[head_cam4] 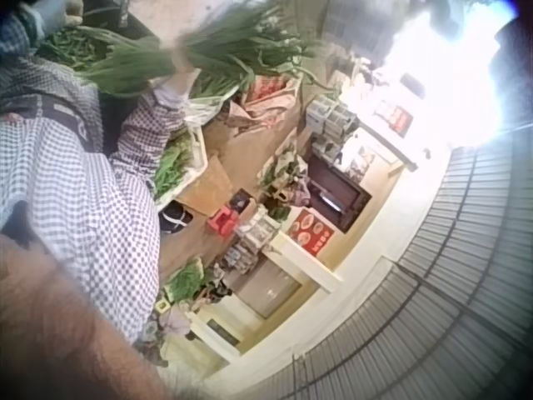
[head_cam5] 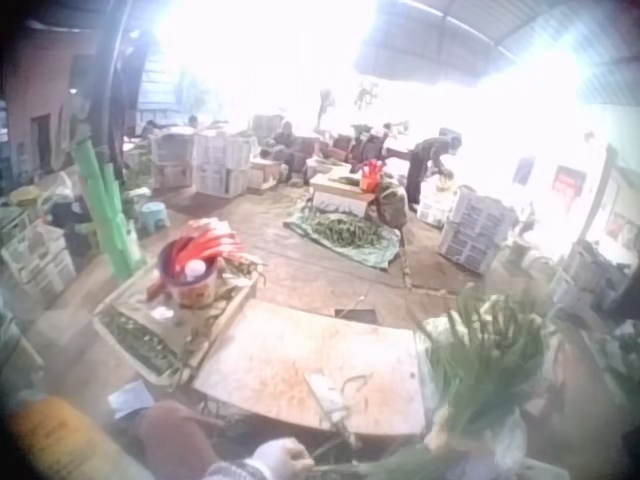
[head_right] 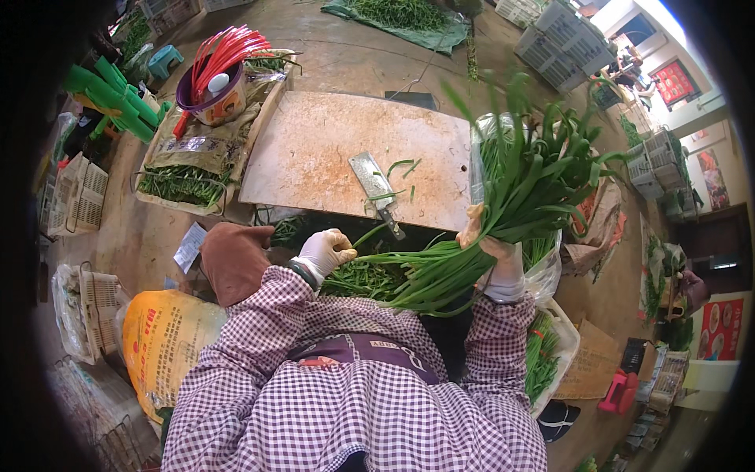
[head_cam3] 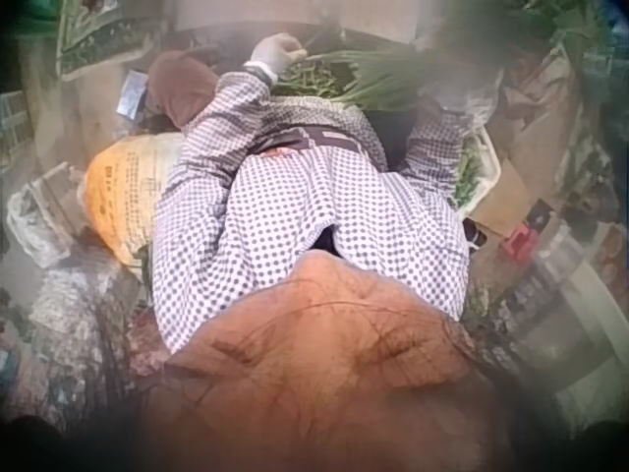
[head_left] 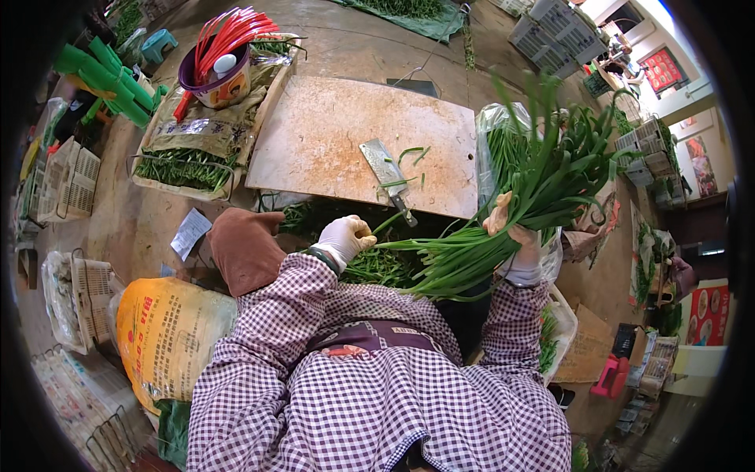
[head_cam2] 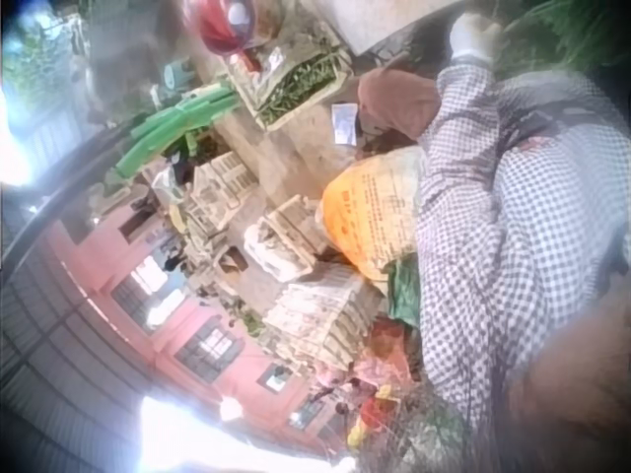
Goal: The person gathers green onions, trims the ends with a knife, and ties them into bundles using red rubber bands. The finished bundles are placed into a white crate.
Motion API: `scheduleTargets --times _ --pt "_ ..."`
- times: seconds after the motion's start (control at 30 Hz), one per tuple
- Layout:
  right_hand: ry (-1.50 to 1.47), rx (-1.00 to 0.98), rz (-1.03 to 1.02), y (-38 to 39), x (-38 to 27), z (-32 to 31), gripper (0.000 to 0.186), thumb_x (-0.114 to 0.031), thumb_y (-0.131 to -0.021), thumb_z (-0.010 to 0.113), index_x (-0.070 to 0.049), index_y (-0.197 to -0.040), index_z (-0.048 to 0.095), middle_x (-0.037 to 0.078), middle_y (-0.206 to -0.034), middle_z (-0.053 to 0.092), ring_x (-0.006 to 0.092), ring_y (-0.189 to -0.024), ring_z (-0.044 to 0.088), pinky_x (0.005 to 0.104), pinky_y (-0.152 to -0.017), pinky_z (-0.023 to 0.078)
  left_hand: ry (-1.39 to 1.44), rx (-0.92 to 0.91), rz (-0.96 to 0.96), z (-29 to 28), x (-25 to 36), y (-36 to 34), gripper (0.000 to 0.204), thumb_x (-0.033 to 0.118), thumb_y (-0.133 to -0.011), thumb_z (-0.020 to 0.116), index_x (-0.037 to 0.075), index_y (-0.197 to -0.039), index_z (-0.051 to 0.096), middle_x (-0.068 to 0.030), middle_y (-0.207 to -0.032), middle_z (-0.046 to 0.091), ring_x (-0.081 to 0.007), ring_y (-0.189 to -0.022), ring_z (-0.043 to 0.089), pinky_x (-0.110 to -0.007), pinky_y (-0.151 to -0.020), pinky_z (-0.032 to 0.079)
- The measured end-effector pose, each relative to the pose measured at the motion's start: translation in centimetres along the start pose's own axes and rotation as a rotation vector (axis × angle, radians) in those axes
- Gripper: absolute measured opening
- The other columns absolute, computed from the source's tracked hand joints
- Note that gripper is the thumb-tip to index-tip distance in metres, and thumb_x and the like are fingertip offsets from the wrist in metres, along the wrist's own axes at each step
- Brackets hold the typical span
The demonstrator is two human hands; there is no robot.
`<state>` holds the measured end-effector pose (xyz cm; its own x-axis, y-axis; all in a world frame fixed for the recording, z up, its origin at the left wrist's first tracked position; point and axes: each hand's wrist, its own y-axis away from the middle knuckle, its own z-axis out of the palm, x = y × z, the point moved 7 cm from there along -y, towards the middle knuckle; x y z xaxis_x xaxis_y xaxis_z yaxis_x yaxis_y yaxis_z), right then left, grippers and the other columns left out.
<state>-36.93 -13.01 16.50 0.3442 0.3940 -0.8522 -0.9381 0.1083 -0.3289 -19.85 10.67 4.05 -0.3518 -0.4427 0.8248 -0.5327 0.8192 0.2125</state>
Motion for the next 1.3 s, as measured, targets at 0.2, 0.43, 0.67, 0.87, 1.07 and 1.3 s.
scheduleTargets --times 0.2,0.43,0.67,0.87,1.07,1.3 --pt "-0.071 0.112 0.002 -0.2 -0.5 0.8 0.038 -0.015 -0.089 0.063 -0.002 -0.121 0.047 0.005 -0.082 0.058 0.0183 -0.076 0.057 0.0366 -0.078 0.047 0.323 0.004 -0.242 1.5 -2.5 0.5 0.018 0.015 -0.075 0.076 0.0 -0.083 0.068 -0.0075 -0.076 0.064 -0.0165 -0.07 0.059 -0.029 -0.067 0.048" --pt "-0.012 0.485 -0.126 0.8 -3.3 2.4 0.036 -0.017 -0.085 0.062 -0.001 -0.116 0.052 0.002 -0.078 0.053 0.0143 -0.072 0.051 0.0329 -0.08 0.042 -0.261 -0.069 -0.329 -0.3 -4.8 1.2 0.02 0.026 -0.076 0.072 0.007 -0.081 0.071 -0.0121 -0.081 0.067 -0.0268 -0.076 0.065 -0.036 -0.07 0.05" --pt "0.016 0.68 -0.15 1.6 -3.9 1.3 0.042 -0.017 -0.082 0.062 0.004 -0.116 0.051 0.002 -0.079 0.05 0.0135 -0.075 0.048 0.0324 -0.083 0.041 0.015 0.341 0.174 -1.6 2.8 4.6 0.019 0.015 -0.071 0.077 0.006 -0.087 0.071 -0.0078 -0.076 0.059 -0.0228 -0.068 0.058 -0.034 -0.064 0.047" --pt "-0.08 0.599 -0.097 1.0 -2.1 0.6 0.034 -0.014 -0.082 0.061 0.0 -0.111 0.051 0.004 -0.081 0.052 0.0154 -0.077 0.05 0.0348 -0.083 0.042 0.869 -0.096 -0.361 5.0 3.4 3.6 0.029 0.029 -0.08 0.074 0.001 -0.084 0.072 -0.0011 -0.067 0.064 -0.0076 -0.058 0.051 -0.023 -0.053 0.04" --pt "-0.086 0.489 -0.129 0.9 -4.0 1.3 0.04 -0.015 -0.083 0.06 0.0 -0.118 0.049 0.001 -0.08 0.05 0.0133 -0.076 0.049 0.0344 -0.087 0.041 0.988 -0.034 -0.477 5.1 -1.8 3.2 0.013 0.013 -0.083 0.068 0.001 -0.079 0.07 -0.0009 -0.064 0.061 -0.0055 -0.052 0.047 -0.02 -0.047 0.035" --pt "-0.099 0.563 -0.22 1.6 -4.4 0.0 0.052 -0.016 -0.084 0.058 0.004 -0.129 0.043 0.003 -0.084 0.051 0.0136 -0.079 0.05 0.0337 -0.087 0.041 1.015 -0.142 -0.256 6.7 -0.9 3.0 0.022 0.007 -0.08 0.072 0.0 -0.101 0.068 -0.0068 -0.096 0.068 -0.0145 -0.087 0.063 -0.026 -0.083 0.05"
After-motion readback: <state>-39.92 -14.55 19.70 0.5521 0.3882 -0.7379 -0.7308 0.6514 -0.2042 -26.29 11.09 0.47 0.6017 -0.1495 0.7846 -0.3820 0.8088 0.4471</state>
